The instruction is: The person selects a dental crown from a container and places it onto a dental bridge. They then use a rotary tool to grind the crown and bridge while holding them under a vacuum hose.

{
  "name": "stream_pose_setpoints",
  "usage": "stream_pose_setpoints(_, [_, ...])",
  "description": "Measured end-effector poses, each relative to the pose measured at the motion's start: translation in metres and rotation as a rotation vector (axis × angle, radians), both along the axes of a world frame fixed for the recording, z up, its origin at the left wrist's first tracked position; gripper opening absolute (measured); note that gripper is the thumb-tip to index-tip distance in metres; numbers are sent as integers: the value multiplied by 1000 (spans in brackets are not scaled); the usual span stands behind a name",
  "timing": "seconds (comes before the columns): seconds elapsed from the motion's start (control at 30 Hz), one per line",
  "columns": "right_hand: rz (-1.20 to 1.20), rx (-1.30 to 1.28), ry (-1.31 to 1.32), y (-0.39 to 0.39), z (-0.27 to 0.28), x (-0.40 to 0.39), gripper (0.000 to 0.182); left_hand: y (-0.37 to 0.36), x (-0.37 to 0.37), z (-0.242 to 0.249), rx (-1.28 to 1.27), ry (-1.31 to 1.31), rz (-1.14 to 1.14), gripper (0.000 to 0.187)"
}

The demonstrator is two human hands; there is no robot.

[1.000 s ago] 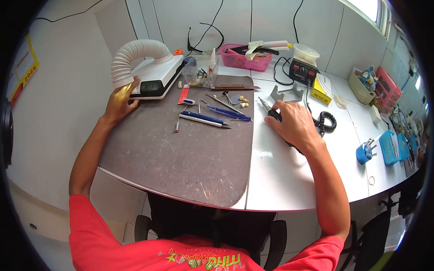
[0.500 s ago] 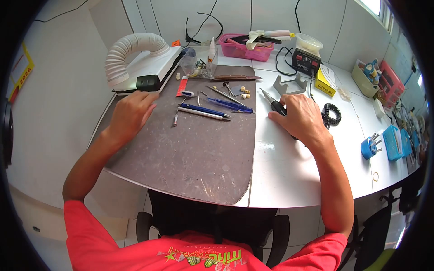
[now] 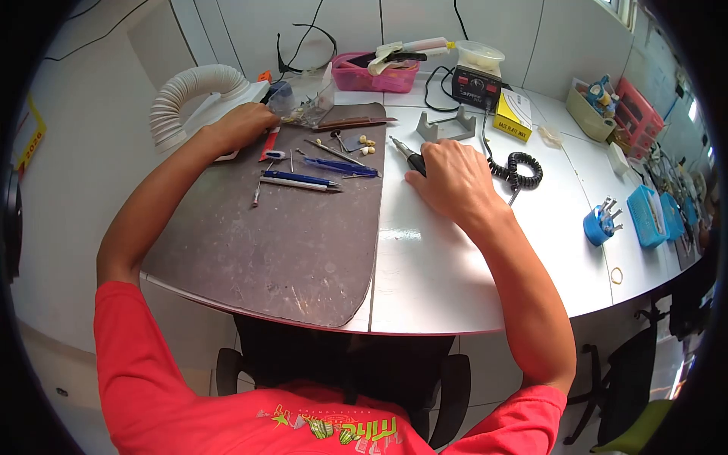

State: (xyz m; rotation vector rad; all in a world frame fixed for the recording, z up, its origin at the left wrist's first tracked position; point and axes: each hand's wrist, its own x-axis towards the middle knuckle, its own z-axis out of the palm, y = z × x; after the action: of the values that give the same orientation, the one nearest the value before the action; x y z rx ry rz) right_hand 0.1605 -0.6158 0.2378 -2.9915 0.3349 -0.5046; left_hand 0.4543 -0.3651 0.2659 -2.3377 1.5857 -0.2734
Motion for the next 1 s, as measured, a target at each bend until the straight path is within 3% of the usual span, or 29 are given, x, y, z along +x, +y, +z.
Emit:
stream_pose_setpoints(0.17, [-4,-26,-8,0,0,0,37,13,6,-10,-42,-149,-220,10])
stream_pose_setpoints(0.3, [-1,-53,-42,0,-3,1,36,15,-21,-3,-112,-167,-208,10])
stream_pose_setpoints(0.4, [9,-81,-76,2,-4,0,34,14,-67,7,-288,-41,-120,10])
stream_pose_setpoints(0.47, [2,-77,-76,5,-2,-1,32,18,-97,5,-828,892,82,11])
stream_pose_setpoints(0.5, [-4,-75,-75,6,-1,0,30,24,-97,-2,-855,1204,50,17])
stream_pose_setpoints(0.53, [3,-85,-81,7,1,1,30,29,-105,-6,-868,1197,48,17])
stream_pose_setpoints(0.6, [-4,-33,-168,9,1,2,29,33,-123,-15,-907,1573,128,17])
stream_pose_setpoints(0.63, [24,-110,-270,9,0,1,28,36,-128,-17,-920,1578,125,17])
stream_pose_setpoints(0.77, [18,-191,-280,23,16,-7,27,44,-134,-27,-939,1848,135,22])
stream_pose_setpoints(0.87, [-1,-75,-262,39,28,-21,26,50,-130,-30,-916,1911,101,27])
stream_pose_setpoints(0.93, [-36,420,-280,50,24,-33,28,54,-129,-33,-894,1934,105,32])
stream_pose_setpoints(0.97, [65,563,-388,51,15,-38,30,56,-129,-35,-909,1956,97,35])
stream_pose_setpoints(1.0, [40,667,-325,55,18,-48,30,56,-128,-37,-920,1972,98,35])
